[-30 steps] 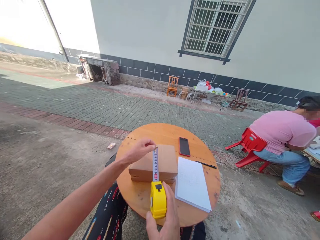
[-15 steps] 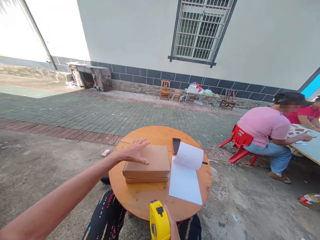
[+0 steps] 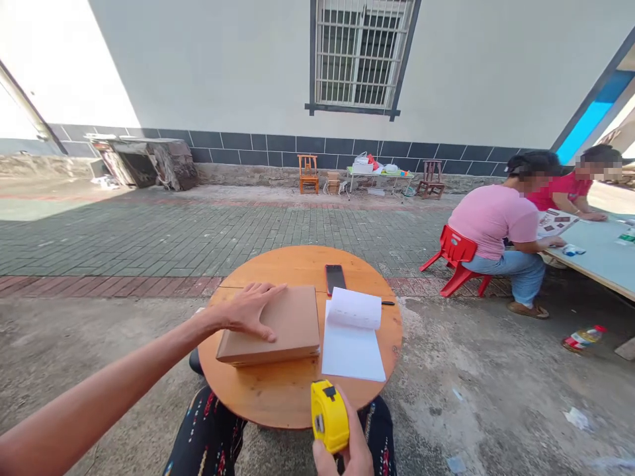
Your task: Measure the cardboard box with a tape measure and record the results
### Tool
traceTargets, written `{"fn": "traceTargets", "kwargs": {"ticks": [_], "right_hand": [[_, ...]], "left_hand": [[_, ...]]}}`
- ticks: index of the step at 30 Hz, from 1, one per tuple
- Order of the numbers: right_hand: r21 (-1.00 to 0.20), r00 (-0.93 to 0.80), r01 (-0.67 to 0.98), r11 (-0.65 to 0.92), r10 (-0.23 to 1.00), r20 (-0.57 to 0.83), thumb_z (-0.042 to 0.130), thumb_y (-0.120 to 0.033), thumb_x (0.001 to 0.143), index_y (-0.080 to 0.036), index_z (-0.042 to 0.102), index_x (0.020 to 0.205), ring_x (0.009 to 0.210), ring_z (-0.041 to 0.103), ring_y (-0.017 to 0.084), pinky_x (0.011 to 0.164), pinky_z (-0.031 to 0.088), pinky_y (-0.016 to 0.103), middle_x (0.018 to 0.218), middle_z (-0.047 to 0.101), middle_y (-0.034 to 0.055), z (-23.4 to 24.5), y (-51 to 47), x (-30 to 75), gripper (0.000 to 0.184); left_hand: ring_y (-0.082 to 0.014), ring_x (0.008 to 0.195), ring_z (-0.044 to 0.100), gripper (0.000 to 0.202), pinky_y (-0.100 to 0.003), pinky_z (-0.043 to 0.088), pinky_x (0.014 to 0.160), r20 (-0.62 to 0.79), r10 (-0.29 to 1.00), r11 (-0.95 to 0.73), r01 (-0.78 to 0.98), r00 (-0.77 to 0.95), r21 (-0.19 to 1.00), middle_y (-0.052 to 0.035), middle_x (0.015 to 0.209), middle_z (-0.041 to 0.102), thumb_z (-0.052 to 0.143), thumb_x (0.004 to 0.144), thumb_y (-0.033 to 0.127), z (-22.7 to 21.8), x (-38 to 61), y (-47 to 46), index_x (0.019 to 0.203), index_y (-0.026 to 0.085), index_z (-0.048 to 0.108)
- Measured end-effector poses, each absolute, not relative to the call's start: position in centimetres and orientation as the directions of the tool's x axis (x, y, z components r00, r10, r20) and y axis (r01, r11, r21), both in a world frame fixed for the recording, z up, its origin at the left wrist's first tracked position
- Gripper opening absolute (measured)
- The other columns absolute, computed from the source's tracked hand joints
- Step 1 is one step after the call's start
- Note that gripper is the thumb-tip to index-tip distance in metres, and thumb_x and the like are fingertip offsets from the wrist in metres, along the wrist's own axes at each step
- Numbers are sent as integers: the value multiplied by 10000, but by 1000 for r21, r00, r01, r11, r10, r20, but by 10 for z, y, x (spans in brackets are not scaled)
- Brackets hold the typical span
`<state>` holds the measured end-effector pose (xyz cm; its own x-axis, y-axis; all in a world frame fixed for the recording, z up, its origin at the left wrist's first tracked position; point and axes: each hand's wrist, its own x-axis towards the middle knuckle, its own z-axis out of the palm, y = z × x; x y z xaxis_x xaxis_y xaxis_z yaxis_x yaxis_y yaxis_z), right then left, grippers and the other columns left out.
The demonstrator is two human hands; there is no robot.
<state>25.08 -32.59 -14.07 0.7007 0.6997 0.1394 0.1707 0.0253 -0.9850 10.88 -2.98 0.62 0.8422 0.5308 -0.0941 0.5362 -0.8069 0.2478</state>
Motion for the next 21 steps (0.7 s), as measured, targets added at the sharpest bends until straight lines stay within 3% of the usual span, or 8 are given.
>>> {"fn": "traceTargets", "kwargs": {"ticks": [4, 7, 9, 12, 14, 17, 19, 21], "right_hand": [[-882, 510, 464, 88, 787, 347, 591, -315, 873, -201, 515, 1423, 1298, 576, 271, 1099, 461, 369, 1391, 600, 108, -92, -288, 270, 567], [-761, 306, 608, 225, 819, 486, 555, -229, 870, -221, 486, 1432, 1327, 538, 247, 1131, 427, 385, 1421, 568, 94, -51, -245, 285, 566], [-695, 212, 664, 275, 822, 528, 539, -188, 857, -215, 472, 1440, 1328, 532, 241, 1132, 426, 392, 1415, 567, 101, -34, -215, 291, 587], [-580, 84, 747, 324, 819, 567, 494, -99, 813, -210, 480, 1440, 1354, 502, 241, 1153, 400, 427, 1426, 553, 110, -25, -176, 293, 636], [-480, -34, 802, 356, 829, 558, 463, -42, 765, -207, 521, 1415, 1371, 480, 251, 1169, 372, 462, 1456, 530, 114, -25, -155, 291, 673], [-383, -217, 837, 390, 880, 422, 497, -33, 690, -191, 562, 1402, 1387, 462, 290, 1179, 346, 493, 1498, 505, 122, -23, -136, 290, 733], [-401, -267, 830, 387, 908, 324, 519, -53, 680, -201, 523, 1450, 1416, 434, 291, 1192, 326, 487, 1538, 470, 109, -22, -134, 291, 784], [-460, -206, 821, 338, 927, 314, 531, -104, 737, -223, 468, 1493, 1455, 385, 279, 1205, 299, 491, 1578, 421, 92, -23, -138, 298, 768]], "left_hand": [[-413, 1438, 315, 1114, -545, 180, 1187, -120, 534, -769, 540, 837, 342, -170, 1572, 372, 717, 617, 749, -1, 111, -18, 1540, 239, 358], [-385, 1481, 280, 933, -541, 193, 1201, -108, 573, -719, 562, 812, 410, -142, 1609, 341, 703, 675, 712, -5, 111, -9, 1465, 265, 487], [-351, 1485, 298, 774, -510, 230, 1203, -55, 627, -670, 574, 777, 470, -102, 1608, 360, 631, 758, 703, -7, 106, -8, 1403, 281, 560], [-289, 1503, 278, 673, -446, 267, 1209, 67, 748, -570, 588, 660, 574, -79, 1612, 357, 418, 912, 661, -15, 91, -15, 1433, 248, 523], [-244, 1505, 277, 646, -406, 268, 1217, 129, 812, -508, 581, 569, 636, -73, 1603, 372, 300, 972, 598, -25, 78, -24, 1470, 224, 467], [-226, 1491, 310, 592, -389, 260, 1228, 158, 864, -438, 561, 477, 703, -63, 1579, 409, 302, 983, 543, -41, 64, -38, 1444, 223, 491], [-233, 1488, 314, 580, -389, 255, 1232, 159, 881, -408, 546, 446, 732, -67, 1586, 396, 365, 965, 535, -51, 57, -47, 1432, 221, 503], [-246, 1500, 287, 601, -398, 241, 1236, 170, 897, -380, 512, 409, 771, -79, 1614, 342, 420, 944, 534, -61, 51, -56, 1451, 216, 479]]}}
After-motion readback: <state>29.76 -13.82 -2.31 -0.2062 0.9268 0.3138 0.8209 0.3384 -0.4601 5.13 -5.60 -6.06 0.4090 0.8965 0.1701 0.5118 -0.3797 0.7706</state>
